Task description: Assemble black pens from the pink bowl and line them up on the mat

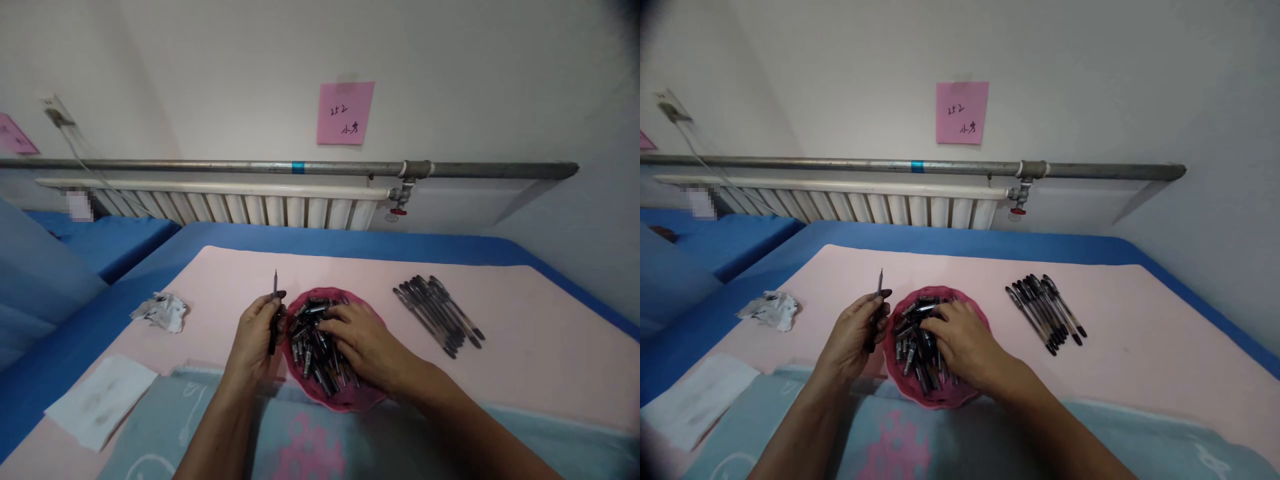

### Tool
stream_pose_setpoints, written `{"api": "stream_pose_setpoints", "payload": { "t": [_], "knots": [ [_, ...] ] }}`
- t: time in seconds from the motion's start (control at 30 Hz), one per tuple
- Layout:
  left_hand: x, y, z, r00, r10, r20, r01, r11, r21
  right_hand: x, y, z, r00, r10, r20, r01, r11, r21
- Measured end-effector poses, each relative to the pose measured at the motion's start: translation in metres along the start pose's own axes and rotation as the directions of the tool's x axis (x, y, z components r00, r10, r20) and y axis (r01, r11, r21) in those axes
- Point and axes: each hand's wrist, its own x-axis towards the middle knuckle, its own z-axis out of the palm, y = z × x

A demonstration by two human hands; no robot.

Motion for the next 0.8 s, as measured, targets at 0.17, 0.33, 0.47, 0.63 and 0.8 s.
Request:
{"api": "stream_pose_setpoints", "payload": {
  "t": [0.17,0.33,0.47,0.63,0.8],
  "knots": [
    [0.001,-0.001,0.000,1.000,-0.007,0.007,0.007,1.000,0.019,0.001,0.004,-0.002,0.996,0.079,-0.040,-0.082,0.994,-0.075],
    [0.001,-0.001,0.000,1.000,-0.010,-0.004,0.010,1.000,0.017,0.005,0.009,-0.005,0.998,0.066,0.013,-0.064,0.988,-0.143],
    [0.000,-0.002,0.001,1.000,-0.009,-0.007,0.010,1.000,0.029,0.009,0.004,0.000,0.994,0.051,0.099,-0.030,0.980,-0.197],
    [0.000,-0.003,0.003,1.000,0.008,-0.013,-0.008,0.999,0.031,0.015,-0.003,0.008,0.993,0.112,0.045,-0.093,0.946,-0.311],
    [0.000,-0.003,0.002,1.000,0.014,0.008,-0.015,0.998,0.055,0.018,0.003,0.011,0.988,0.145,-0.049,-0.152,0.965,-0.212]
  ]
}}
